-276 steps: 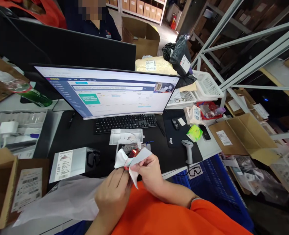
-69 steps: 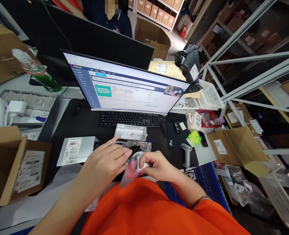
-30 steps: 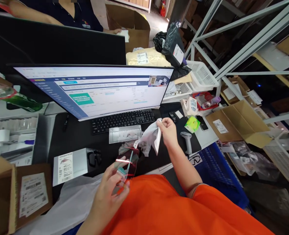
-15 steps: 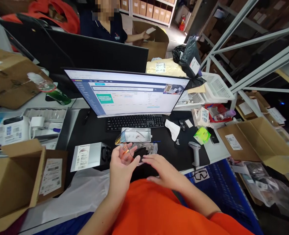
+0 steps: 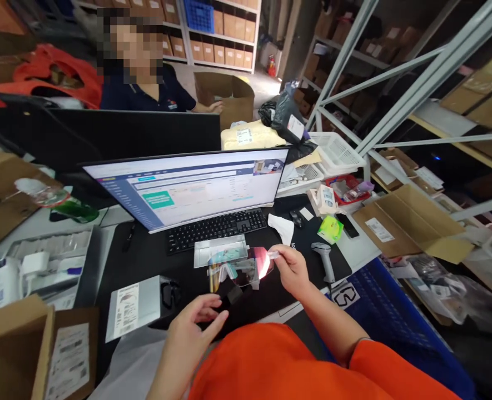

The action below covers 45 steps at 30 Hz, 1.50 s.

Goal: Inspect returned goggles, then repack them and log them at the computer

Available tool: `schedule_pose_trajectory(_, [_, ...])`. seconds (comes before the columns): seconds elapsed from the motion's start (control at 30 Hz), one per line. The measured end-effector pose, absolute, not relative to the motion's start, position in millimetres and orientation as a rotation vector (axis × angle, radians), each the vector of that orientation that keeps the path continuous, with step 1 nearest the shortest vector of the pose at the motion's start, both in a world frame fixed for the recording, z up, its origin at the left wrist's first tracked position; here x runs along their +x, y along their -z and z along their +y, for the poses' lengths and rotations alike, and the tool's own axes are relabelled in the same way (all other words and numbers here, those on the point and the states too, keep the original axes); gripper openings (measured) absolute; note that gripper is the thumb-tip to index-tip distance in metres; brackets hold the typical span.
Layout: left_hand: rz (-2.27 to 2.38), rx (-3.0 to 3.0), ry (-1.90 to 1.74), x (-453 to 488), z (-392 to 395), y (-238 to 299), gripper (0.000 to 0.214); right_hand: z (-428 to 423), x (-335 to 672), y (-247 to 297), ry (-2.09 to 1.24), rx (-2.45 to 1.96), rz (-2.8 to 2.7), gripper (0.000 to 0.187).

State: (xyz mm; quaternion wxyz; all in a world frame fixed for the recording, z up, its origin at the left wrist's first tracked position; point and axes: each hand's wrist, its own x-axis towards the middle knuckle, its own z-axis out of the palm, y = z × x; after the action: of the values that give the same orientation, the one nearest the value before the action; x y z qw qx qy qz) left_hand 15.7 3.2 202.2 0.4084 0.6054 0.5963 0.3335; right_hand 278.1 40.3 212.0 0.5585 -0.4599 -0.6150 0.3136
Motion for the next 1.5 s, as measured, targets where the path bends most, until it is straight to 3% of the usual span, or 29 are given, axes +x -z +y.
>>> schedule_pose_trajectory(0.13, [1.516, 1.501, -0.986, 18.4, 18.1, -194.9, 0.051, 33.7, 273.0, -218.5, -0.882, -1.013, -1.338, 0.034])
schedule_pose_trajectory(0.4, [1.432, 1.870, -1.096, 14.6, 17.3, -210.3, 0.019, 19.5, 272.6, -218.3, -0.915, -0.888, -1.394, 0.033])
schedule_pose_trajectory(0.8, [1.482, 2.121, -1.314, 14.0, 4.4, -229.8, 0.020, 21.9, 278.4, -204.9, -0.655, -0.927, -1.541, 0.025])
schedule_pose_trajectory(1.5, [1.623, 1.942, -1.188, 14.6, 1.9, -224.5, 0.026, 16.6, 274.6, -210.8, -0.668, -0.950, -1.564, 0.026])
